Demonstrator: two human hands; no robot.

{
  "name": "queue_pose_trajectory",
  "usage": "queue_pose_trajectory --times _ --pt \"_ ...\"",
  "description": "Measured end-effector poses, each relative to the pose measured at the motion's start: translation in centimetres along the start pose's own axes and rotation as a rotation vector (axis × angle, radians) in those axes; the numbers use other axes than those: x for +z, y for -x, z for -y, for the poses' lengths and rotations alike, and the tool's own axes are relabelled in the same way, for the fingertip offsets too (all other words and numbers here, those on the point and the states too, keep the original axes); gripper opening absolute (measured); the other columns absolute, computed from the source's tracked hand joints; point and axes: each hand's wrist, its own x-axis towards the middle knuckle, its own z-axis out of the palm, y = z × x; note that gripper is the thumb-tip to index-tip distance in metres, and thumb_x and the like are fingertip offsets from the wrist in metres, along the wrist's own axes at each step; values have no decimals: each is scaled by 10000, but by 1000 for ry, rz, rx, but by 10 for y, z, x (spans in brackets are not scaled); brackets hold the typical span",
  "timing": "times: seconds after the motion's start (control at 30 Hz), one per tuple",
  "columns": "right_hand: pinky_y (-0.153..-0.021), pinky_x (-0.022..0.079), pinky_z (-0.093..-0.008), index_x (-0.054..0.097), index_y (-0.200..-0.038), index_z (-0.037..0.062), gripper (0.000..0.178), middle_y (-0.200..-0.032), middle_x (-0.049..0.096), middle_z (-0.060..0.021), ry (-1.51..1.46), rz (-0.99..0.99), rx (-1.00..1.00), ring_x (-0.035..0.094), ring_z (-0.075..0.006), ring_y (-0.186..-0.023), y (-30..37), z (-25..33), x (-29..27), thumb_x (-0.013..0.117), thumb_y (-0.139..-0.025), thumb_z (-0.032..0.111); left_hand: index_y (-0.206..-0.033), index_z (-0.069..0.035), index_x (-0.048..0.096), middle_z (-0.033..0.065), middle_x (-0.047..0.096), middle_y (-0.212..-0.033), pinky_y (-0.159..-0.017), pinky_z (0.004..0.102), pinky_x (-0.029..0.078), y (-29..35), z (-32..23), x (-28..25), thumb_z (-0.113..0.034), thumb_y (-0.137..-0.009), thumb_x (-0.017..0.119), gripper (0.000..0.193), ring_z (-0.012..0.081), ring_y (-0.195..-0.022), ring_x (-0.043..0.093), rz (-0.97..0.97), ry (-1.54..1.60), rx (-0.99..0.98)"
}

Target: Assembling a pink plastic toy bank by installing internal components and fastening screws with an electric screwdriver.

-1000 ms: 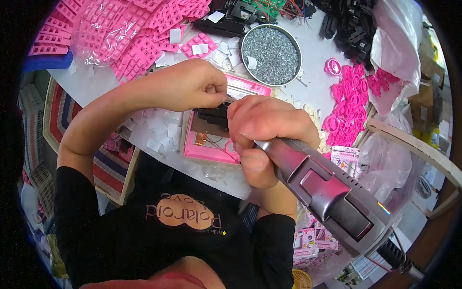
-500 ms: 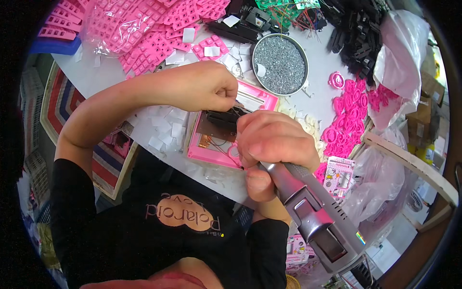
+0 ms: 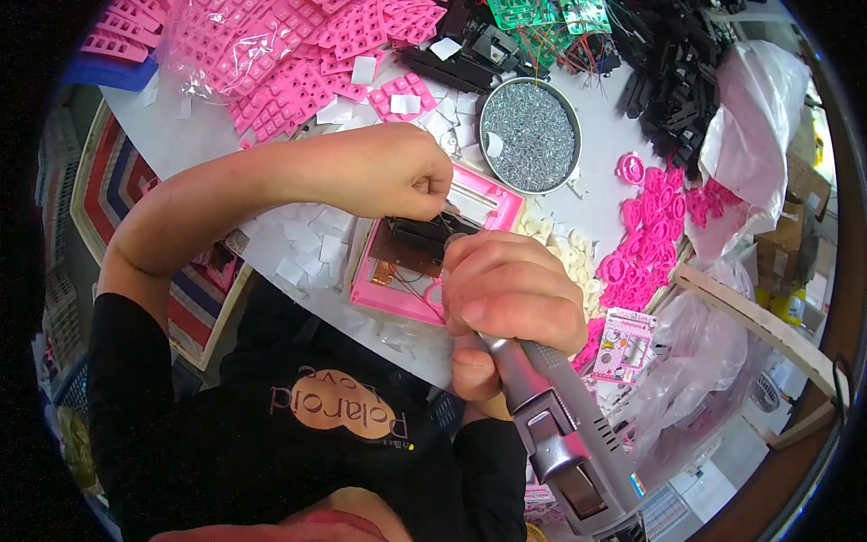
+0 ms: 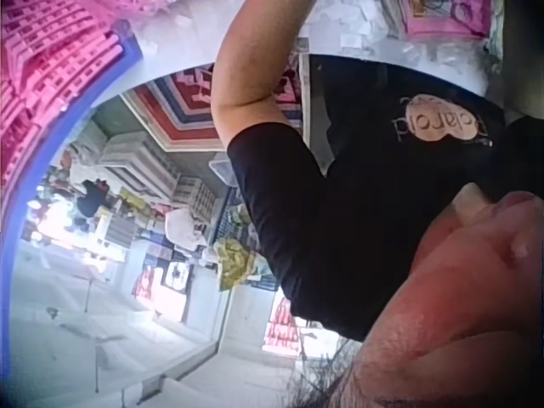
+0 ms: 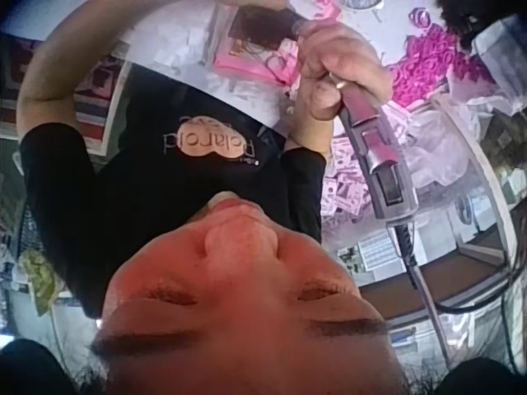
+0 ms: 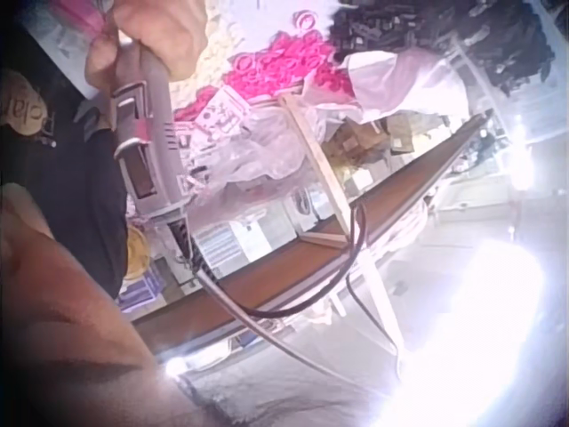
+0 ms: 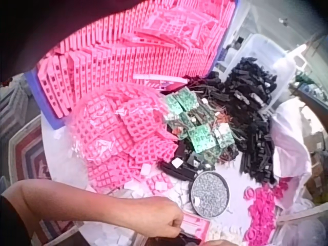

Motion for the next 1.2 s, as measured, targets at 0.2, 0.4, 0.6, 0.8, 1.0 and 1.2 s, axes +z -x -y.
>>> queue_pose_trajectory --times 0.2,0.4,0.6,0.8,1.0,1.2 --pt "-601 497 -372 493 -1042 76 296 -654 529 -16 15 5 -14 522 -154 -512 0 -1 2 611 -973 339 -851 57 690 179 679 -724 -630 390 505 -1 1 1 -169 -837 666 228 267 -662 668 -15 5 2" --pt "-524 474 -350 490 -1014 68 300 -625 522 -21 5 12 4 503 -152 -472 -4 -1 4 619 -973 336 -849 57 688 178 670 -705 -615 393 499 2 1 2 -164 -835 667 223 266 -635 658 -41 7 15" --pt "-475 466 -334 483 -976 57 322 -595 517 -18 -31 43 -20 501 -152 -440 -6 -8 4 638 -970 339 -843 65 685 188 666 -704 -615 393 499 3 3 2 -156 -835 670 222 267 -634 655 -48 1 24" --pt "-558 533 -389 556 -944 27 327 -625 562 -59 -127 35 13 589 -217 -523 -5 -8 2 768 -874 266 -849 63 687 191 672 -714 -623 395 503 3 4 3 -154 -833 672 218 273 -651 666 -56 -16 32" --pt "-556 531 -380 577 -942 29 336 -613 576 -52 -156 5 68 589 -205 -523 -6 -9 2 786 -867 281 -865 56 692 195 690 -758 -637 397 513 1 9 7 -154 -835 676 213 295 -679 680 -63 -55 80" --pt "-570 528 -365 579 -935 41 366 -602 563 -16 -200 -86 138 586 -188 -524 -8 -8 -2 805 -859 319 -972 46 649 190 688 -820 -669 426 510 10 -5 4 -184 -841 713 272 325 -778 692 11 15 6"
